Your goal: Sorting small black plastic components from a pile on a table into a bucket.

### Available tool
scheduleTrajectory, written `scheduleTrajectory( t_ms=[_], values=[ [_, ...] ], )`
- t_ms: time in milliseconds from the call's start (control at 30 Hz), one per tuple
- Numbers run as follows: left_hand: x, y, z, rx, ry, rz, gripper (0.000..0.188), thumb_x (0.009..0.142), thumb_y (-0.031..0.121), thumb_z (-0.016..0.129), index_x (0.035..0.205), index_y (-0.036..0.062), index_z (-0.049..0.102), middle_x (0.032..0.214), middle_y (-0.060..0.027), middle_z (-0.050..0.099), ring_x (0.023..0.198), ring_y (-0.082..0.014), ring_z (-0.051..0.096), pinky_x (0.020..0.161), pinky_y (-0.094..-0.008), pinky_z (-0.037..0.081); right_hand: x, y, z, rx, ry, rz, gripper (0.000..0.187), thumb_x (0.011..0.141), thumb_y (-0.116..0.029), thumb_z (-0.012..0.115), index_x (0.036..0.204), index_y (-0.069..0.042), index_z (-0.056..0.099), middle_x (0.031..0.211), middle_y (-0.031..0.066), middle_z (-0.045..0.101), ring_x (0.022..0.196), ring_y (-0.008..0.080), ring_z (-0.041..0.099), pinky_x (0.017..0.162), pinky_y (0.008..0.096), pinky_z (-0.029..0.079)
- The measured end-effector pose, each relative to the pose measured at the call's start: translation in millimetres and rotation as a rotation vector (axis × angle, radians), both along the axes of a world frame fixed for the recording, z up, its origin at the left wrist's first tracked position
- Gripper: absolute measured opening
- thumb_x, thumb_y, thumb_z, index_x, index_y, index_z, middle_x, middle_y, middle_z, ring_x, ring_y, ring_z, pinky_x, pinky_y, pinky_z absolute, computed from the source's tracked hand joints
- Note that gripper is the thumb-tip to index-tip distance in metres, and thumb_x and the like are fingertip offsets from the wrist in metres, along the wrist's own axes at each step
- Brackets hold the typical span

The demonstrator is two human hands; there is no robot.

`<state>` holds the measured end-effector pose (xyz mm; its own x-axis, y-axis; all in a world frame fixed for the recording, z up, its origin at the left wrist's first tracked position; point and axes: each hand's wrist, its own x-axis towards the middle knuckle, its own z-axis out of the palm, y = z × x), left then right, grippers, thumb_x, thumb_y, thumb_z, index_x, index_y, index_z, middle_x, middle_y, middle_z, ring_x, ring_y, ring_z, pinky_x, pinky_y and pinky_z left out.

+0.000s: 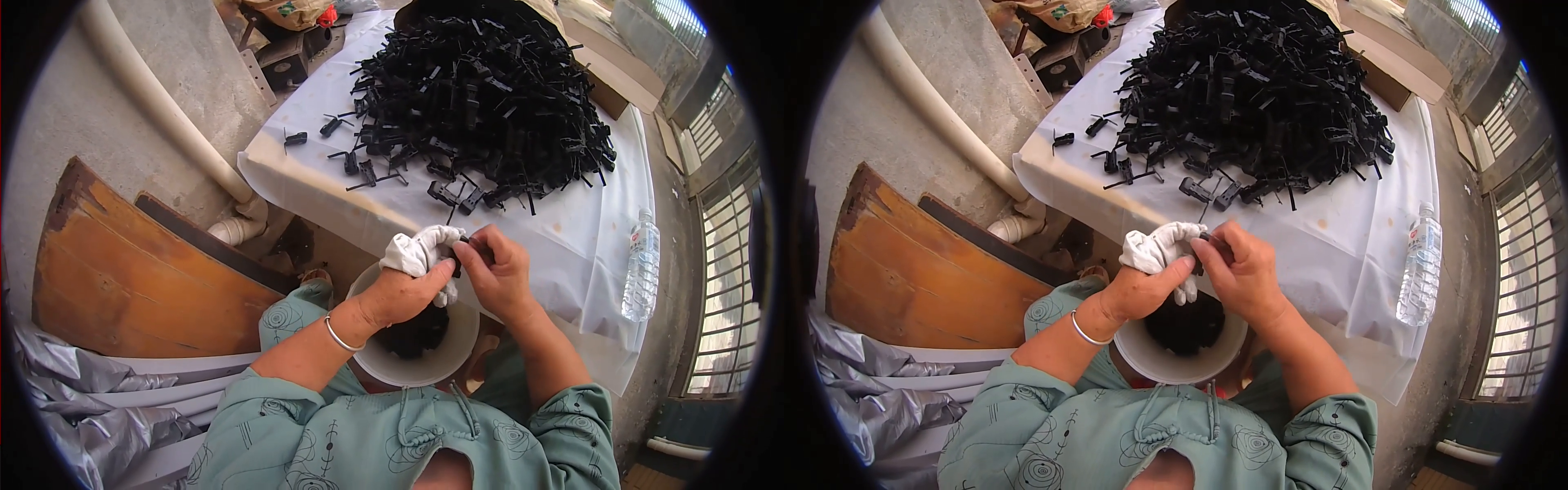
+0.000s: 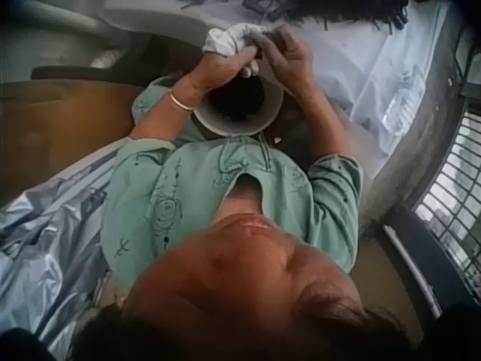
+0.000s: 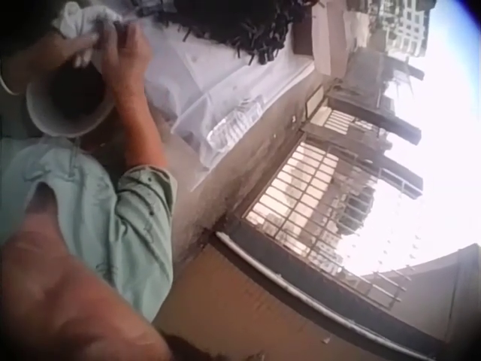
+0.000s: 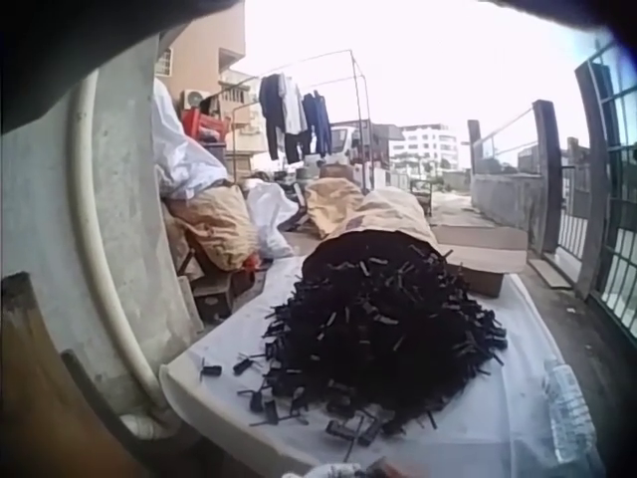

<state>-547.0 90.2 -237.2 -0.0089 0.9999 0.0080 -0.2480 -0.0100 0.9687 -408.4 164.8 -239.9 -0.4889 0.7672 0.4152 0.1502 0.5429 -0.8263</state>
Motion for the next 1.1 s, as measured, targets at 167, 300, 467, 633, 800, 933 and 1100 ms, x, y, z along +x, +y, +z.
scheduleTrajectory(
  t_ms=[167,300,467,633,800,933,1100],
  values=[
    [-5,-4,8,0.006,0.053,0.026,0.032,0.086,0.001,0.049,0.118,-0.0005,0.044,0.083,-0.0032,0.056,0.058,-0.0075,0.054,0.052,-0.0211,0.047,2,5,7,-0.355,-0.04,0.181,0.021,0.086,-0.017,0.06,0.074,-0.001,0.052,0.061,0.0021,0.048,0.056,0.0074,0.042,0.052,0.0229,0.038],
    [-6,-5,0,0.032,0.315,0.174,0.031,0.085,0.001,0.051,0.116,-0.0018,0.047,0.088,-0.005,0.058,0.061,-0.006,0.053,0.053,-0.0201,0.046,2,2,2,-0.164,-0.144,0.282,0.024,0.091,-0.018,0.051,0.075,0.0,0.053,0.062,0.0022,0.049,0.06,0.0097,0.044,0.055,0.0251,0.039],
    [-4,-8,1,0.241,0.557,0.283,0.03,0.079,0.001,0.055,0.109,-0.006,0.053,0.094,-0.0168,0.061,0.079,-0.0213,0.061,0.072,-0.0282,0.049,-2,-7,-10,-0.235,-0.087,0.249,0.027,0.093,-0.019,0.047,0.075,0.0,0.052,0.063,0.0023,0.05,0.059,0.0099,0.044,0.055,0.0256,0.04],
    [-6,-11,6,0.213,0.503,0.201,0.031,0.083,0.001,0.052,0.114,-0.0034,0.051,0.093,-0.008,0.059,0.079,-0.0134,0.056,0.07,-0.0267,0.048,-8,-10,-13,-0.262,0.032,0.247,0.027,0.092,-0.017,0.05,0.072,0.0,0.052,0.057,0.009,0.046,0.053,0.0143,0.039,0.05,0.0297,0.037],
    [-9,-14,-7,0.395,0.792,0.276,0.03,0.084,0.001,0.051,0.113,-0.0033,0.05,0.095,-0.0086,0.057,0.081,-0.0127,0.054,0.072,-0.0271,0.047,-12,-16,-24,-0.399,0.075,0.26,0.026,0.092,-0.02,0.05,0.076,0.0,0.055,0.059,0.0093,0.049,0.054,0.014,0.043,0.052,0.0281,0.039],
    [-14,-7,-12,0.282,0.433,0.287,0.03,0.083,0.006,0.056,0.11,-0.0019,0.047,0.087,-0.01,0.057,0.078,-0.0169,0.055,0.072,-0.0271,0.046,-6,-8,1,-0.129,-0.086,0.204,0.022,0.09,-0.019,0.053,0.08,0.0,0.058,0.062,0.0103,0.053,0.056,0.0149,0.05,0.054,0.0278,0.042],
    [-24,-4,-2,0.12,0.115,0.155,0.032,0.092,0.009,0.047,0.121,0.0016,0.038,0.091,-0.0025,0.053,0.073,-0.0063,0.047,0.063,-0.0191,0.041,0,3,2,-0.037,-0.249,0.287,0.009,0.079,-0.006,0.062,0.085,-0.001,0.06,0.067,0.0081,0.057,0.057,0.0118,0.051,0.053,0.0249,0.041]
  ],
)
